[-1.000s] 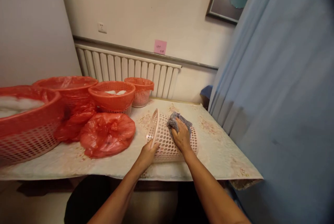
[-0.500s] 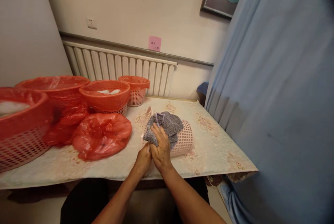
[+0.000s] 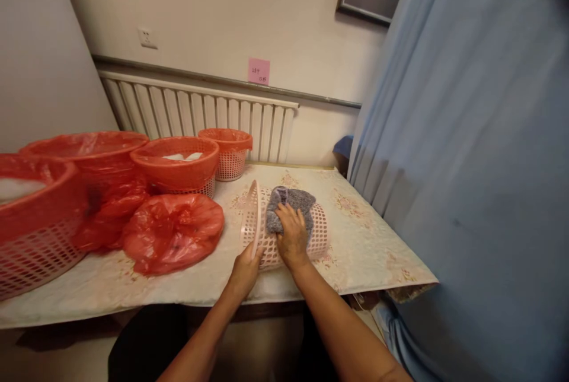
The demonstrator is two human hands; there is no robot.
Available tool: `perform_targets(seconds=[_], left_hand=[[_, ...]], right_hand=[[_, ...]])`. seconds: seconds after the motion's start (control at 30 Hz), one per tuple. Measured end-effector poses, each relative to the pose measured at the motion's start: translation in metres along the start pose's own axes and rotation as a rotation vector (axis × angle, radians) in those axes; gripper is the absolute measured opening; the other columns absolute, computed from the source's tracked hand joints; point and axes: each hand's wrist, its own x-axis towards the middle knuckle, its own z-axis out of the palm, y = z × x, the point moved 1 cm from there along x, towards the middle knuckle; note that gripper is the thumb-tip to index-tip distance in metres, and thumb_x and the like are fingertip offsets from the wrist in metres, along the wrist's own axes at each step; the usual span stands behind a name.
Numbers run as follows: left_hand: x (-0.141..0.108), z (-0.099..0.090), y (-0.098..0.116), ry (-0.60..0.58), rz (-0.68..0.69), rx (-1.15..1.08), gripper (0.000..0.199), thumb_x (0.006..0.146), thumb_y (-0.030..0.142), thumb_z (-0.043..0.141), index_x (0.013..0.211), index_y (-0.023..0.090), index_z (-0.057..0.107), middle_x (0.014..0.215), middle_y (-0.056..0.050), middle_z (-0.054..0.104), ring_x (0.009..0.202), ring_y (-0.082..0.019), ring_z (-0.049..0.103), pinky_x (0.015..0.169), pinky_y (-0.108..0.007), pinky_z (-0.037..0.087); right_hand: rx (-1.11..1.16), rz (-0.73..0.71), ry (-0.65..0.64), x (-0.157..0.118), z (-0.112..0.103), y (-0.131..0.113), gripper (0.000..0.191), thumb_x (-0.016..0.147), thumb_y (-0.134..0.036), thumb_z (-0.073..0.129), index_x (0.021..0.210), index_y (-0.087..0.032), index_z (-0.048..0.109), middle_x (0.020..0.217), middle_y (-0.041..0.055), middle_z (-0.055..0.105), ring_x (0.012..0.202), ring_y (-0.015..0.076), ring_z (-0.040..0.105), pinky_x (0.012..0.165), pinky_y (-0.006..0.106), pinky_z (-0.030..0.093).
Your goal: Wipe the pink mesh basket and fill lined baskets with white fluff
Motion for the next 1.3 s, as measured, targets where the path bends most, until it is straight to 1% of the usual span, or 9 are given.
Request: perform_targets(seconds=[0.17,0.27,0.43,0.53,0.67,0.87,0.97,1.1,1.3], left_hand=[[-0.006,0.001,0.002,0.001,0.000,0.016,0.048,0.085,0.050,0.041,0.105,0.013,0.064,0.091,-0.009,0.072,0.089,-0.025,0.066,0.083,-0.035,0.050],[-0.008,0.002,0.004,-0.013,-0.010,0.022,0.048,0.086,0.050,0.040,0.103,0.012,0.064,0.091,-0.010,0.072,0.089,-0.026,0.066,0.083,-0.036,0.050],[-0.012,0.004,0.001,-0.009,0.023,-0.038,0.048,0.086,0.050,0.042,0.108,0.013,0.065,0.103,-0.010,0.073,0.098,-0.026,0.066,0.089,-0.036,0.050],[-0.012,0.004,-0.006,-0.011,0.030,-0.033,0.049,0.086,0.052,0.043,0.104,0.013,0.066,0.100,-0.010,0.074,0.096,-0.027,0.067,0.088,-0.037,0.051],[-0.013,0.002,-0.010,-0.010,0.053,-0.032,0.049,0.087,0.050,0.044,0.109,0.013,0.066,0.105,-0.010,0.074,0.102,-0.027,0.066,0.094,-0.039,0.049],[-0.019,0.001,-0.007,-0.026,0.080,-0.076,0.048,0.087,0.046,0.045,0.117,0.014,0.064,0.114,-0.011,0.072,0.108,-0.027,0.065,0.099,-0.041,0.048],[-0.024,0.001,-0.010,-0.035,0.118,-0.080,0.044,0.088,0.043,0.041,0.112,0.014,0.064,0.114,-0.011,0.071,0.104,-0.026,0.066,0.097,-0.039,0.049],[-0.029,0.001,-0.020,-0.029,0.099,-0.060,0.040,0.090,0.047,0.039,0.101,0.016,0.064,0.102,-0.010,0.074,0.095,-0.025,0.068,0.089,-0.036,0.052],[-0.035,0.004,-0.029,-0.003,0.079,-0.016,0.048,0.089,0.049,0.042,0.117,0.014,0.060,0.102,-0.011,0.074,0.099,-0.027,0.068,0.091,-0.037,0.051]], right_hand=[[-0.124,0.147,0.030,-0.011,-0.016,0.057,0.059,0.070,-0.001,0.046,0.125,-0.019,0.059,0.138,0.0059,0.056,0.135,0.0236,0.041,0.117,0.046,0.020],[-0.143,0.225,0.064,-0.018,-0.026,0.085,0.055,0.071,-0.005,0.047,0.123,-0.018,0.060,0.140,0.0090,0.053,0.134,0.0250,0.042,0.114,0.047,0.026],[-0.018,0.294,0.134,-0.026,-0.034,0.103,0.057,0.069,-0.008,0.042,0.124,-0.012,0.058,0.135,0.0142,0.056,0.129,0.0234,0.048,0.111,0.045,0.036],[0.050,0.345,0.199,-0.032,-0.036,0.092,0.055,0.069,-0.008,0.041,0.122,-0.013,0.059,0.126,0.0125,0.061,0.123,0.0249,0.053,0.109,0.048,0.039],[0.117,0.330,0.259,-0.043,-0.032,0.053,0.055,0.068,-0.005,0.041,0.119,-0.014,0.060,0.128,0.0133,0.060,0.125,0.0276,0.052,0.111,0.049,0.037],[0.316,0.072,0.126,-0.051,-0.016,-0.030,0.068,0.061,-0.004,0.040,0.126,-0.017,0.055,0.142,0.0100,0.049,0.136,0.0251,0.041,0.114,0.048,0.033],[0.332,0.011,0.118,-0.046,-0.012,-0.057,0.070,0.061,-0.006,0.041,0.129,-0.015,0.053,0.143,0.0113,0.049,0.138,0.0257,0.039,0.114,0.051,0.032],[0.294,0.014,0.101,-0.032,-0.012,-0.064,0.071,0.060,-0.008,0.043,0.130,-0.015,0.054,0.141,0.0119,0.051,0.136,0.0258,0.042,0.114,0.050,0.030],[0.269,0.074,0.066,0.000,-0.014,-0.052,0.064,0.062,-0.006,0.045,0.124,-0.018,0.060,0.133,0.0073,0.059,0.130,0.0221,0.048,0.113,0.042,0.033]])
